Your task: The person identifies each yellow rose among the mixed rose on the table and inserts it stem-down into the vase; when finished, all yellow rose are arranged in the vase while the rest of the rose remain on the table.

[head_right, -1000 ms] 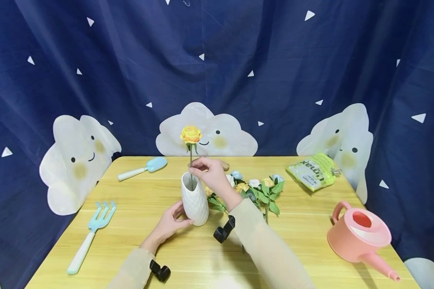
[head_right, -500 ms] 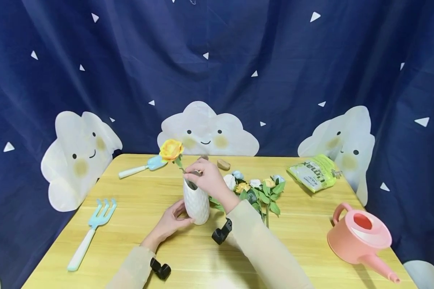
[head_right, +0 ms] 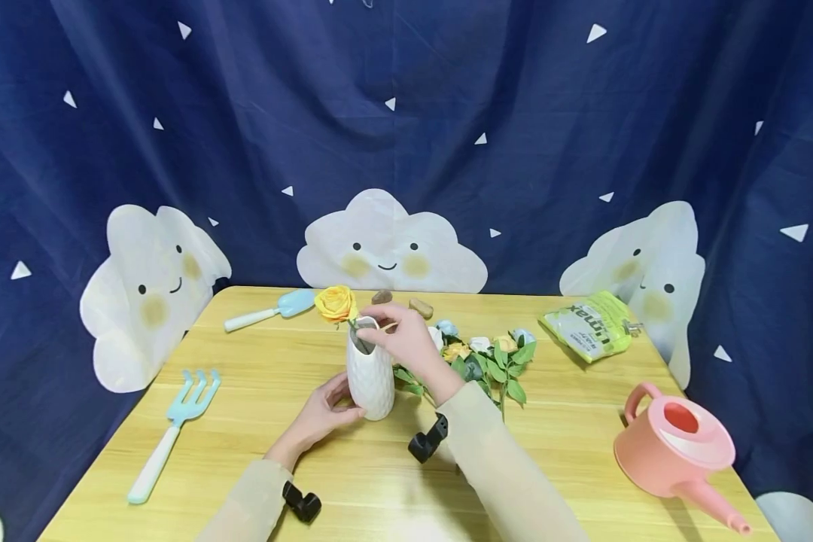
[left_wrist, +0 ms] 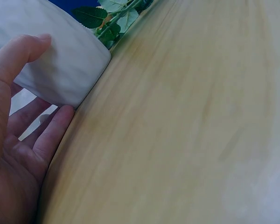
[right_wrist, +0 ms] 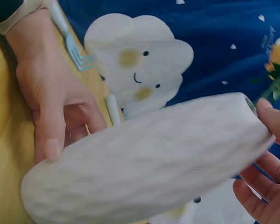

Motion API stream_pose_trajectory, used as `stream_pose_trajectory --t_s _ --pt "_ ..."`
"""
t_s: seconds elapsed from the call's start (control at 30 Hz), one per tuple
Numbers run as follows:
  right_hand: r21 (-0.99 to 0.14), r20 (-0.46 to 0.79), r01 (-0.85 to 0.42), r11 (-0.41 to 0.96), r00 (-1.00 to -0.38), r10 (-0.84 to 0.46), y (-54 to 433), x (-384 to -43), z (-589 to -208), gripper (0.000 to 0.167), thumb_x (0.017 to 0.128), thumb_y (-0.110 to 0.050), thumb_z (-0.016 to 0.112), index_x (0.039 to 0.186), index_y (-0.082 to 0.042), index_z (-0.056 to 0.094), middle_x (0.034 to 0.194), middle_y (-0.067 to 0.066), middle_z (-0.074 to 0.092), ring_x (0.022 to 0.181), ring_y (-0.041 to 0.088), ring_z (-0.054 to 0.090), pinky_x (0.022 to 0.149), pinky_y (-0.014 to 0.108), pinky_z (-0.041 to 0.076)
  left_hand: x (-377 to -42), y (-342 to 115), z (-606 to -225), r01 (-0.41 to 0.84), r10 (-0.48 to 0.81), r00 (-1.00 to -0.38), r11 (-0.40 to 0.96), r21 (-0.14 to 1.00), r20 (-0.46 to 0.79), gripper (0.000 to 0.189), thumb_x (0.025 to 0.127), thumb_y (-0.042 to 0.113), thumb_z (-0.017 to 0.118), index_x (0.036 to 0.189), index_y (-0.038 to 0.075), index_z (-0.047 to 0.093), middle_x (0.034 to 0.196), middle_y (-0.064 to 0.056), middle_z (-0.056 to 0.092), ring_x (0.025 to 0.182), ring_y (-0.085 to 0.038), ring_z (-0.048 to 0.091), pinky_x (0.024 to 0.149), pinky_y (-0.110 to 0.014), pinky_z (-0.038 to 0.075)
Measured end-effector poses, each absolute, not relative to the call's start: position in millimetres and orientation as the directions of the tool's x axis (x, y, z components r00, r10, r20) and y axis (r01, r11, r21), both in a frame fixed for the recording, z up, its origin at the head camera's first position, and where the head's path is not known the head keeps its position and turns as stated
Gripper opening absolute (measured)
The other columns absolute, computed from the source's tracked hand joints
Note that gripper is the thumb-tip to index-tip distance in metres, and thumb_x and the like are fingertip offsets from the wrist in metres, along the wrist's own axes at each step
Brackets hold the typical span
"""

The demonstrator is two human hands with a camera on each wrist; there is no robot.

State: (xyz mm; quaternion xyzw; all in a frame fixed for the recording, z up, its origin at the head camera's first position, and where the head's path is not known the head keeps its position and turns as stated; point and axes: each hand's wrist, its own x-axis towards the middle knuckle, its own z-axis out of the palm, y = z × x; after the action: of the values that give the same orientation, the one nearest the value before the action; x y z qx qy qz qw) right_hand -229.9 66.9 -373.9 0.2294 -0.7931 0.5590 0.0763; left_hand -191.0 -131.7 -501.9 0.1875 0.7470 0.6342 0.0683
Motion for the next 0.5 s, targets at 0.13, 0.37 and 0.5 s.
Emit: stream_pose_trajectory --t_s 0.13,0.37,0.5 --pt "-0.896 0.329 -0.382 0.228 -0.914 -0.239 80.4 -228.1 -376.9 0.027 0.078 -0.013 0.076 0.101 -0.003 0.069 0.095 0.007 0.067 0.086 0.021 0.063 0.076 0.033 0.054 -191.3 -132.3 -501.5 0.185 0.358 -0.925 0.141 0.972 0.124 0.071 0.073 0.012 0.080 0.136 0.011 0.047 0.128 -0.010 0.055 0.118 -0.030 0.049 0.095 -0.043 0.045" --pt "-0.913 0.302 -0.344 0.218 -0.931 -0.206 103.7 -220.9 -382.3 0.024 0.080 -0.015 0.074 0.101 -0.004 0.069 0.095 0.009 0.068 0.082 0.019 0.063 0.070 0.027 0.054 -191.8 -132.3 -503.4 0.178 0.366 -0.922 0.122 0.977 0.122 0.071 0.073 0.011 0.080 0.136 0.012 0.046 0.129 -0.011 0.054 0.120 -0.029 0.048 0.097 -0.042 0.044" --pt "-0.943 0.263 -0.293 0.159 -0.947 -0.183 123.1 -213.8 -384.9 0.026 0.082 -0.012 0.072 0.104 -0.001 0.067 0.094 0.011 0.067 0.082 0.015 0.062 0.072 0.028 0.054 -191.7 -130.5 -504.9 0.177 0.364 -0.923 0.116 0.977 0.124 0.071 0.073 0.011 0.079 0.136 0.011 0.046 0.130 -0.010 0.053 0.121 -0.029 0.047 0.097 -0.043 0.044"
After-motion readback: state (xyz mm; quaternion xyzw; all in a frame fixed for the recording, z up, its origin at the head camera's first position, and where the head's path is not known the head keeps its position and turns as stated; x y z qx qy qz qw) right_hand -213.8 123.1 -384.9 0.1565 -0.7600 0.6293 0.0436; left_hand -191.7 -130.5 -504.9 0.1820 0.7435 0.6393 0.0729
